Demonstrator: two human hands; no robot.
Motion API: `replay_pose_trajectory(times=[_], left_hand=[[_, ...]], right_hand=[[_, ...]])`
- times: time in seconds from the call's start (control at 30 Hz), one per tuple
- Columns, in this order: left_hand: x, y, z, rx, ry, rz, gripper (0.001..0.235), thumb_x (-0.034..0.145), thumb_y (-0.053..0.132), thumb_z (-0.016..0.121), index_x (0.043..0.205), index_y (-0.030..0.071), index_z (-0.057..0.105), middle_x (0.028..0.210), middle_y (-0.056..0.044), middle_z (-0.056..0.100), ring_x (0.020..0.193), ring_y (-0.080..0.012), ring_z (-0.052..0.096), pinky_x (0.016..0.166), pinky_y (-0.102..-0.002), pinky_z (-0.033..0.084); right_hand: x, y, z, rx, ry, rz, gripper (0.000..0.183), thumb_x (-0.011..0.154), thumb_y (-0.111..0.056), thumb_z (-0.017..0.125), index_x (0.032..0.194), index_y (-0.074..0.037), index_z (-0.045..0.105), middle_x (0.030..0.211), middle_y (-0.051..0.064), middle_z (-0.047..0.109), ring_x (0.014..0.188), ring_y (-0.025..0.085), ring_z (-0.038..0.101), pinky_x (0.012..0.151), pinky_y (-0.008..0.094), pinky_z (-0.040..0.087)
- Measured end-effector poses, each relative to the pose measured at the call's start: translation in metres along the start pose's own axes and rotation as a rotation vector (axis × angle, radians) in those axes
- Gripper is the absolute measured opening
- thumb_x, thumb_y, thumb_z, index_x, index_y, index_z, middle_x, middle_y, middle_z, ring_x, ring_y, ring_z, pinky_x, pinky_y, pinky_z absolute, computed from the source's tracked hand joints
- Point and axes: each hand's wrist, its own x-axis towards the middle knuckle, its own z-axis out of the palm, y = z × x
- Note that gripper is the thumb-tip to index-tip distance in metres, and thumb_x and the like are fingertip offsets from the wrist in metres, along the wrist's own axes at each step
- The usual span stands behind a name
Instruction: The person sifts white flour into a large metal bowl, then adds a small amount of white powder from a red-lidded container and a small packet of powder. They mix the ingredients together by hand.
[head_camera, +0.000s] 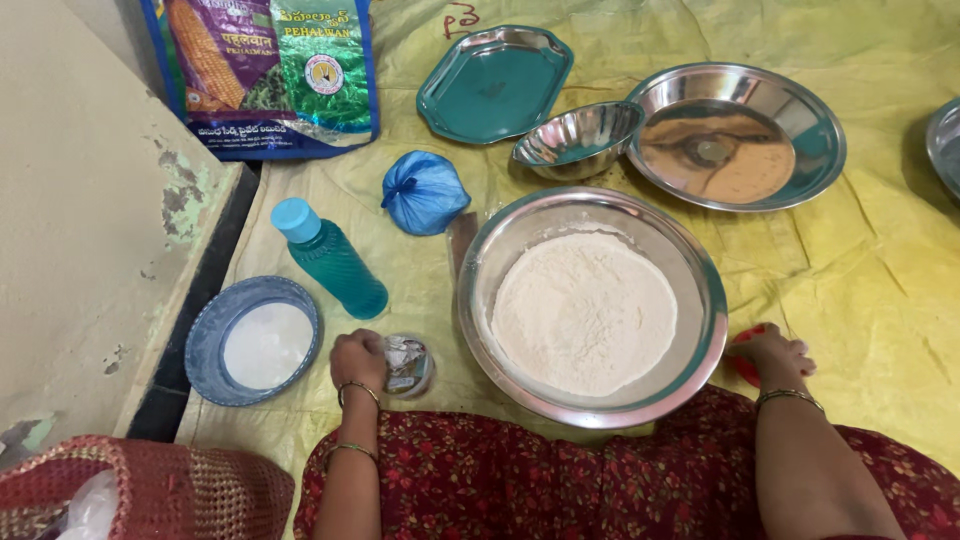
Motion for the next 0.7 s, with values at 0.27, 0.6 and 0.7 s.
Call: replay_pose_trajectory(times=[0.27,0.6,0.7], left_hand=[[0.028,-0.047,0.036,0.09,-0.374,-0.176,0.025,0.089,0.02,0.067,0.109,0.009,0.077,0.113,-0.02,0.074,0.109,-0.0366,0.07,0.096,-0.044,0.056],[-0.014,-0.005,-0.034,-0.13,-0.011,0.003,0.03,0.079,0.013,0.077,0.108,0.006,0.072,0.095,-0.019,0.074,0.088,-0.0351,0.071,0.078,-0.046,0.057],[-0.039,0.018,-0.077,-0.268,0.087,0.054,0.03,0.075,0.009,0.078,0.105,0.005,0.073,0.084,-0.016,0.071,0.077,-0.0316,0.069,0.072,-0.044,0.056]], right_hand=[[-0.025,-0.02,-0.053,0.408,0.353,-0.27,0.095,0.072,-0.048,0.092,0.154,-0.032,0.048,0.157,0.031,0.022,0.14,0.061,0.017,0.103,0.078,0.027],[-0.274,-0.156,-0.019,0.668,-0.122,-1.901,0.09,0.077,-0.038,0.09,0.151,-0.018,0.041,0.156,0.022,0.038,0.147,0.04,0.041,0.116,0.054,0.044],[-0.371,-0.184,0.008,0.298,-0.026,-1.943,0.096,0.063,-0.045,0.091,0.149,-0.027,0.051,0.153,0.022,0.039,0.142,0.045,0.036,0.116,0.058,0.032]])
